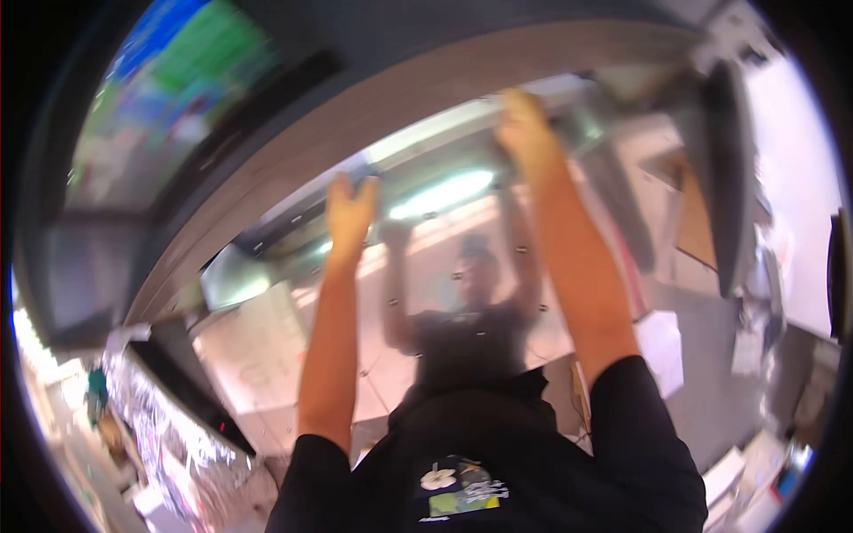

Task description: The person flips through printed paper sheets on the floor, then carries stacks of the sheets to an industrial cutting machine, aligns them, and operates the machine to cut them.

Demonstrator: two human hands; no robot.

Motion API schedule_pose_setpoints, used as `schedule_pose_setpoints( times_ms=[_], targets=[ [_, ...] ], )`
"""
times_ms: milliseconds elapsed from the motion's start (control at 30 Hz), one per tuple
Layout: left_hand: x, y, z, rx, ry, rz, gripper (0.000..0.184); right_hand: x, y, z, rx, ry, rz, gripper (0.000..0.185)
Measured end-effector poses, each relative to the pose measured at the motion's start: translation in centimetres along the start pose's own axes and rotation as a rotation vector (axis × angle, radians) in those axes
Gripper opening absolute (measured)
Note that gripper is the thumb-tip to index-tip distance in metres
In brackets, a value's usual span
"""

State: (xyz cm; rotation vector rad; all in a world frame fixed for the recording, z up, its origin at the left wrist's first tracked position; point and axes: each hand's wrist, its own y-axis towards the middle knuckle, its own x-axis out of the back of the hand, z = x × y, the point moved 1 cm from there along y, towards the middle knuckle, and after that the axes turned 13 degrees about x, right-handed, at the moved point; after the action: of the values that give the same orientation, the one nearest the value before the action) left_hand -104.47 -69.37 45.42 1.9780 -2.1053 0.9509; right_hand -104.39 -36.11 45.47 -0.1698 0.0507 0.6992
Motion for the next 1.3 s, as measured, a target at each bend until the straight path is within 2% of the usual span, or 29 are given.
schedule_pose_setpoints(
  times_ms=[67, 100, 133, 167, 233, 267, 333, 400, 433, 467, 533, 633, 733, 867, 933, 1000, 1033, 1067, 1100, 1167, 1200, 1267, 1300],
  targets=[
    [3.4, -2.9, 2.5, -0.156, 0.270, -0.153, 0.089, 0.8, 0.1, 0.3, 0.007, 0.034, 0.036, 0.052],
    [5.2, -4.5, 4.0, -0.151, 0.296, -0.214, 0.090, 1.2, 0.0, 0.3, 0.002, 0.049, 0.051, 0.055],
    [7.7, -5.4, 6.3, -0.096, 0.468, -0.319, 0.094, 1.3, -0.4, 0.2, -0.007, 0.064, 0.068, 0.058],
    [9.5, -6.6, 8.2, -0.035, 0.632, -0.411, 0.098, 1.3, -1.0, -0.2, -0.018, 0.077, 0.079, 0.061],
    [13.2, -10.0, 10.5, 0.251, 0.769, -0.513, 0.106, 1.1, -3.1, -1.2, -0.070, 0.133, 0.064, 0.067],
    [14.7, -10.8, 12.5, 0.367, 0.800, -0.540, 0.107, 0.1, -5.3, -0.4, -0.153, 0.215, -0.042, 0.070],
    [16.9, -12.3, 14.9, 0.557, 0.870, -0.544, 0.111, -0.4, -6.8, -4.7, -0.175, 0.212, 0.057, 0.075],
    [18.8, -13.3, 15.4, 0.623, 0.777, -0.404, 0.092, -1.7, -10.5, -4.6, -0.166, 0.175, 0.126, 0.074],
    [19.3, -13.6, 17.0, 0.548, 0.817, -0.439, 0.070, -2.5, -12.1, -5.4, -0.169, 0.155, 0.133, 0.058],
    [19.8, -13.8, 17.1, 0.547, 0.811, -0.442, 0.070, -3.0, -13.6, -5.3, -0.178, 0.189, 0.223, 0.060],
    [20.6, -14.2, 17.4, 0.494, 0.775, -0.481, 0.057, -3.8, -18.2, -4.4, -0.211, 0.236, 0.275, 0.059],
    [21.1, -14.7, 16.5, 0.444, 0.770, -0.523, 0.048, -3.5, -23.3, -6.0, -0.243, 0.125, 0.489, 0.050],
    [20.7, -15.1, 15.1, 0.491, 0.835, -0.449, 0.051, -2.9, -28.5, -7.8, -0.281, 0.086, 0.627, 0.046],
    [22.2, -14.4, 17.9, 0.430, 0.830, -0.421, 0.042, -1.8, -34.1, -7.8, -0.334, 0.069, 0.774, 0.033],
    [23.0, -13.6, 19.6, 0.262, 0.792, -0.425, 0.032, -1.0, -36.2, -8.9, -0.316, 0.053, 0.830, 0.036],
    [23.0, -14.8, 16.2, 0.279, 0.754, -0.353, 0.029, -0.1, -37.6, -9.4, -0.296, 0.032, 0.871, 0.040],
    [22.7, -15.5, 13.9, 0.307, 0.716, -0.286, 0.027, 0.3, -38.2, -9.2, -0.126, -0.078, 1.001, 0.044],
    [21.9, -16.3, 12.3, 0.342, 0.461, -0.216, 0.025, 0.9, -39.0, -9.1, 0.043, -0.195, 1.127, 0.049],
    [20.7, -16.9, 10.5, 0.337, 0.460, -0.199, 0.025, 1.4, -39.7, -8.8, 0.009, -0.172, 1.243, 0.053],
    [18.1, -17.5, 6.5, 0.309, -0.039, -0.124, 0.021, 1.9, -40.5, -6.6, -0.014, -0.134, 1.443, 0.058],
    [17.0, -17.6, 4.8, 0.251, -0.069, -0.104, 0.019, 1.9, -40.7, -6.4, -0.014, -0.145, 1.433, 0.058],
    [14.6, -16.8, 3.5, 0.203, -0.117, -0.070, 0.020, 1.5, -41.5, -6.0, 0.130, -0.133, 1.374, 0.057],
    [13.4, -16.5, 2.8, 0.158, -0.160, -0.050, 0.020, 1.6, -41.8, -7.2, 0.003, -0.088, 1.244, 0.048]
  ],
)
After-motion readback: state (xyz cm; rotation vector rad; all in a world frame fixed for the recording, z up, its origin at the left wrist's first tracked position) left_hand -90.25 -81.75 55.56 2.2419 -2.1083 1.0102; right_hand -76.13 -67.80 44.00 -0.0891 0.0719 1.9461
